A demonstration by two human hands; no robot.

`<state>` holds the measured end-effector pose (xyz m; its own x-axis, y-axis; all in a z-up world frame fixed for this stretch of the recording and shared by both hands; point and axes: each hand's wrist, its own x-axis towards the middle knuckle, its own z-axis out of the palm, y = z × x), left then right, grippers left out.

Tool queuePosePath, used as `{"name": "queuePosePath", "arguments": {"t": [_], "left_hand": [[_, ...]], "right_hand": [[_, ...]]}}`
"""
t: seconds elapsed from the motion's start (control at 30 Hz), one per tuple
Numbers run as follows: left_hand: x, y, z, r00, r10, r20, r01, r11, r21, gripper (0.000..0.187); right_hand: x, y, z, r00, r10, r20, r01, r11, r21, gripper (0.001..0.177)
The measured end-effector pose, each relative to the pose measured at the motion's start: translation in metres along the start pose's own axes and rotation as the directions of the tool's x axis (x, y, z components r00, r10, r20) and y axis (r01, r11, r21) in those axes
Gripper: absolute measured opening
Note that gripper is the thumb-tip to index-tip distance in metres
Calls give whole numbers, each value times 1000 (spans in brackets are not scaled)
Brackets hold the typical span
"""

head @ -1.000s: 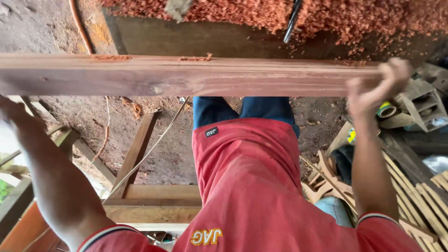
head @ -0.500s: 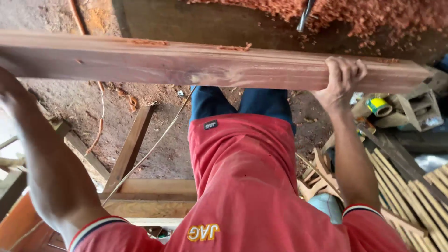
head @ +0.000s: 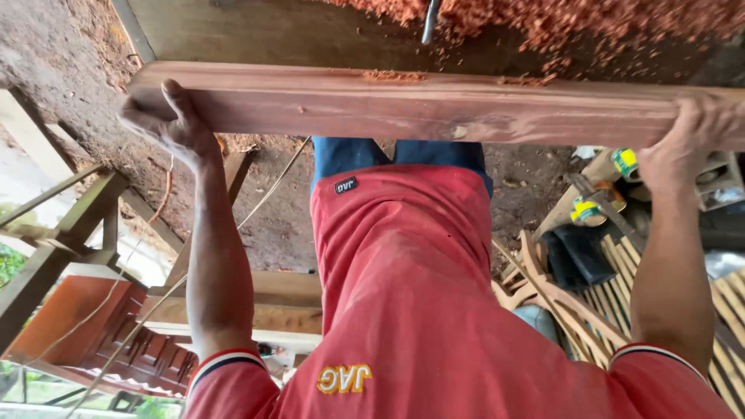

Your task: The person holds a long wooden plank against a drill press and drills a series of holes along its length. The person repositions the plank multiple times to drill new holes, creating a pattern of holes along the wood.

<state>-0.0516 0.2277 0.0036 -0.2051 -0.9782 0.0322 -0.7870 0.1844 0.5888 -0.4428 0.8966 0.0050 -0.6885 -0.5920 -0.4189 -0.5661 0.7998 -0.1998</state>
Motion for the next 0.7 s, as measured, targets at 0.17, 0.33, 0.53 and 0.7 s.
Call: {"name": "queuePosePath", "arguments": {"t": [0.17,0.33,0.53,0.7], "left_hand": [[-1,-23,7,999,-37,18,39,994,-101,80],[4,-31,14,999,-18,-28,23,986,168,83],[4,-94,53,936,-349,55,246,756,606,111],[-166,-54,61,986,67,-150,-69,998,-8,82]], "right_hand": [[10,-14,-10,997,-76,-5,76,992,96,94],[11,-43,-30,999,-37,-33,39,997,61,105],[12,-72,-26,972,152,180,-132,984,-122,137],[9,-133,-15,997,-72,17,73,995,-75,129]]}}
